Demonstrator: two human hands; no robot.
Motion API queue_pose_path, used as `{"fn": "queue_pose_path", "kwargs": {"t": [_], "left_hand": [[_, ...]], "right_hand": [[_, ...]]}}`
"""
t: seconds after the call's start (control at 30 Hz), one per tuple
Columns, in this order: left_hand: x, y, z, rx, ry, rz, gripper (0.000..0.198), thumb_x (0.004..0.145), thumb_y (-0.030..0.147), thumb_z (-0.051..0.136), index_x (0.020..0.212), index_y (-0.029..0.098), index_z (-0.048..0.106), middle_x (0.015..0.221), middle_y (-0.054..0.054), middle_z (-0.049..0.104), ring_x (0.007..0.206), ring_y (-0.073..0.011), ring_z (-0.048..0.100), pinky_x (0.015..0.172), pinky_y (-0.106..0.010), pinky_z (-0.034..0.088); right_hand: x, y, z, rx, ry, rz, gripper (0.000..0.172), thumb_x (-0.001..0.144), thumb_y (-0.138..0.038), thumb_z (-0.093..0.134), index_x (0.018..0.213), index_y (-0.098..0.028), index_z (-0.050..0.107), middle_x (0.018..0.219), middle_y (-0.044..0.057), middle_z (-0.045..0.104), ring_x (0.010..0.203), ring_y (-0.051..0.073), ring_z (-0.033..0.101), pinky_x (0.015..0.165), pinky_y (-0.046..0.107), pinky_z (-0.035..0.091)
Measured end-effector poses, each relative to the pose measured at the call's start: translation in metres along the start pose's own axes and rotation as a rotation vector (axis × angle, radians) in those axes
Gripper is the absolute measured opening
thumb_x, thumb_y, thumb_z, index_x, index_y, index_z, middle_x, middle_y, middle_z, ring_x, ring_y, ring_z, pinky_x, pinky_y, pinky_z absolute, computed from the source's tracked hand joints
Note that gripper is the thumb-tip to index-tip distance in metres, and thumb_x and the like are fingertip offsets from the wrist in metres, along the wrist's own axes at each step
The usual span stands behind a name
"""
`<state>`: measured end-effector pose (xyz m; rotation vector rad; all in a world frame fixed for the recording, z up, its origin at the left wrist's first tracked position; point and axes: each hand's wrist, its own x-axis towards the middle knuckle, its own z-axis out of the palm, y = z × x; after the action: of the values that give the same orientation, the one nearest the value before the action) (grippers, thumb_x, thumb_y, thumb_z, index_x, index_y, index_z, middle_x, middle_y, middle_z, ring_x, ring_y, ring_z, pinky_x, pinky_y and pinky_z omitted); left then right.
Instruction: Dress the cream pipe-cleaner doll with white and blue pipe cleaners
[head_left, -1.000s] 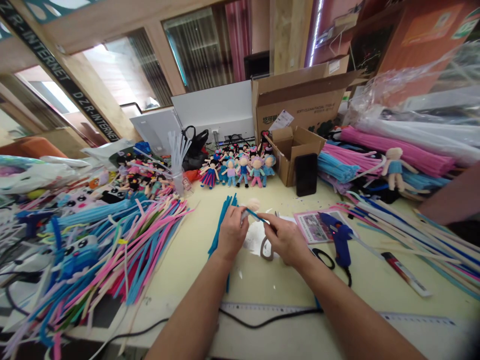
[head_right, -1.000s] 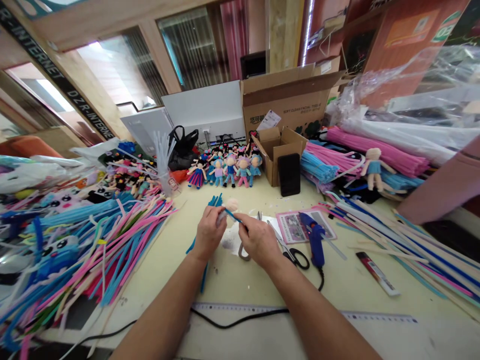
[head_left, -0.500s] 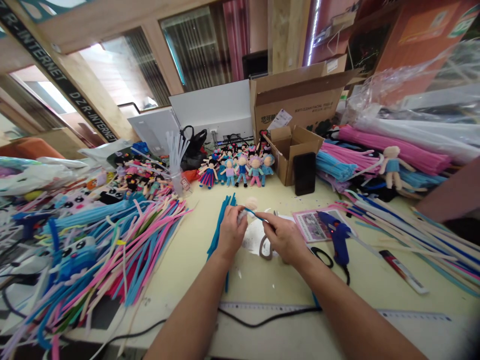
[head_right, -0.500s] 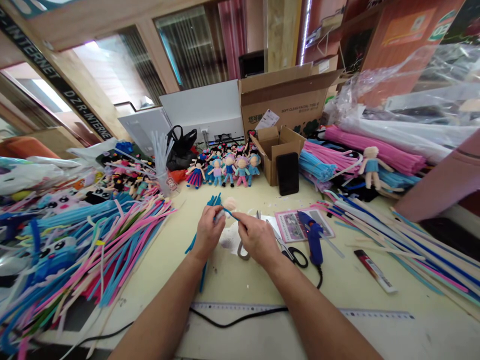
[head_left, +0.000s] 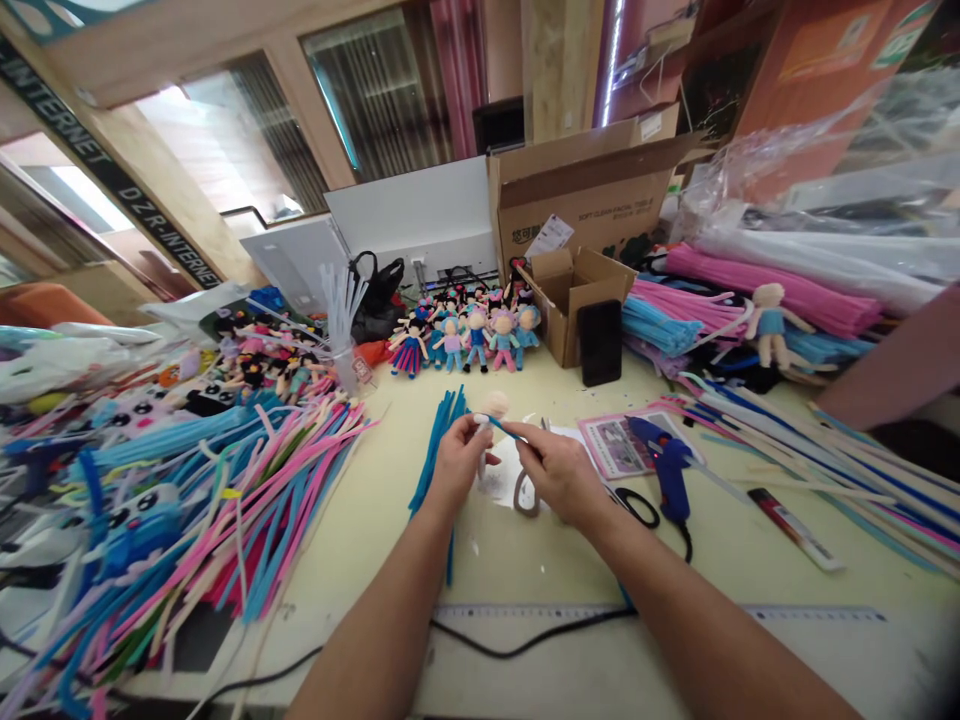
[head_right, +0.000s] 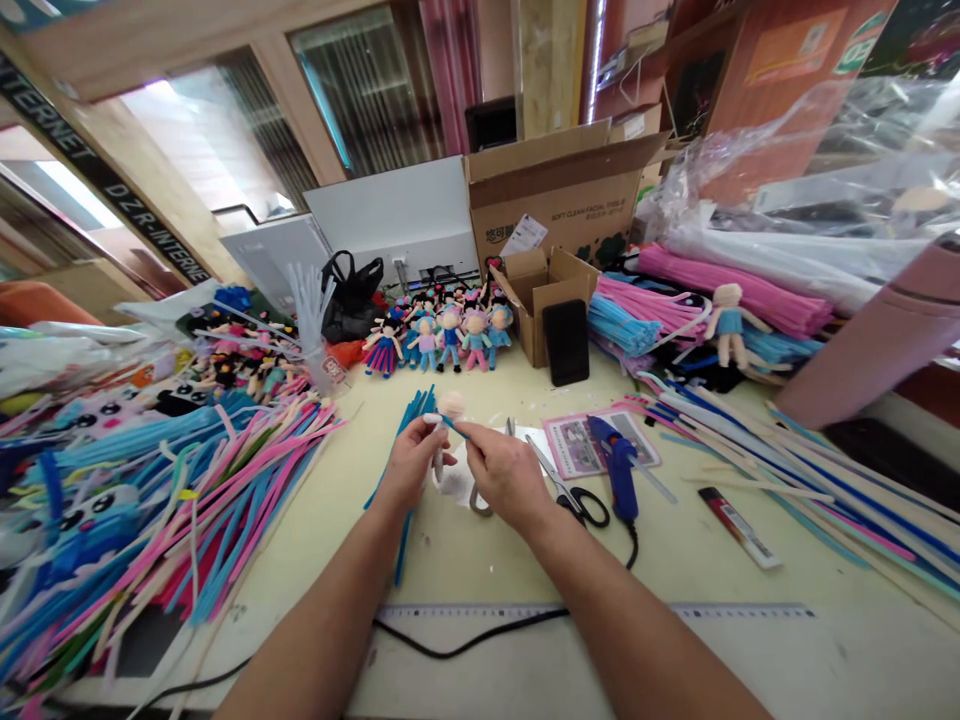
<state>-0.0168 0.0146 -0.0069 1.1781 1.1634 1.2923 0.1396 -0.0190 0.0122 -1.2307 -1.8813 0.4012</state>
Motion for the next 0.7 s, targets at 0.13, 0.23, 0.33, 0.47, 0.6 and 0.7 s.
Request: {"fn": "queue_pose_path", "kwargs": {"t": [0.13,0.23,0.33,0.47,0.6,0.7], "left_hand": [[0.000,-0.001,0.001,-0.092,-0.027,-0.069,0.029,0.066,0.034,0.070,0.084,0.015,0.058,0.069,0.003,0.052,0.055,-0.0087,0.051,0.050,-0.025,0.053],[-0.002,0.002,0.003,-0.146,-0.028,-0.134,0.030,0.063,0.032,0.072,0.082,0.015,0.057,0.064,0.004,0.052,0.053,-0.0087,0.050,0.050,-0.026,0.053],[-0.004,0.007,0.006,-0.192,-0.028,-0.183,0.030,0.061,0.030,0.073,0.080,0.015,0.057,0.063,0.003,0.053,0.054,-0.0088,0.049,0.051,-0.025,0.052],[-0.006,0.011,0.008,-0.253,-0.035,-0.241,0.029,0.059,0.028,0.074,0.079,0.015,0.057,0.062,0.003,0.054,0.055,-0.0088,0.050,0.050,-0.022,0.050],[-0.005,0.010,0.007,-0.311,-0.058,-0.272,0.026,0.061,0.027,0.073,0.080,0.016,0.058,0.062,0.003,0.055,0.058,-0.0089,0.051,0.053,-0.022,0.050],[-0.005,0.007,0.007,-0.347,-0.073,-0.291,0.024,0.063,0.027,0.073,0.081,0.016,0.059,0.063,0.003,0.056,0.059,-0.0083,0.051,0.056,-0.022,0.051]], "right_hand": [[0.000,0.000,0.000,0.026,0.011,-0.012,0.033,0.087,-0.018,0.045,0.115,-0.022,0.063,0.104,0.004,0.071,0.089,0.019,0.068,0.082,0.030,0.051],[-0.001,0.000,0.001,0.040,0.024,-0.024,0.032,0.088,-0.018,0.045,0.114,-0.022,0.063,0.103,0.004,0.071,0.090,0.018,0.068,0.083,0.029,0.051],[-0.001,0.001,0.002,0.042,0.026,-0.034,0.032,0.088,-0.018,0.045,0.114,-0.021,0.063,0.105,0.004,0.071,0.091,0.018,0.068,0.083,0.030,0.051],[-0.001,0.003,0.003,0.037,0.014,-0.034,0.032,0.089,-0.019,0.045,0.115,-0.022,0.062,0.108,0.004,0.070,0.093,0.019,0.067,0.082,0.030,0.051],[-0.001,0.003,0.003,0.033,0.007,-0.030,0.032,0.089,-0.019,0.045,0.115,-0.022,0.063,0.107,0.004,0.070,0.093,0.019,0.067,0.081,0.029,0.051],[-0.002,0.002,0.004,0.030,0.004,-0.023,0.031,0.089,-0.019,0.045,0.114,-0.022,0.063,0.106,0.004,0.071,0.092,0.019,0.067,0.080,0.030,0.051]]}}
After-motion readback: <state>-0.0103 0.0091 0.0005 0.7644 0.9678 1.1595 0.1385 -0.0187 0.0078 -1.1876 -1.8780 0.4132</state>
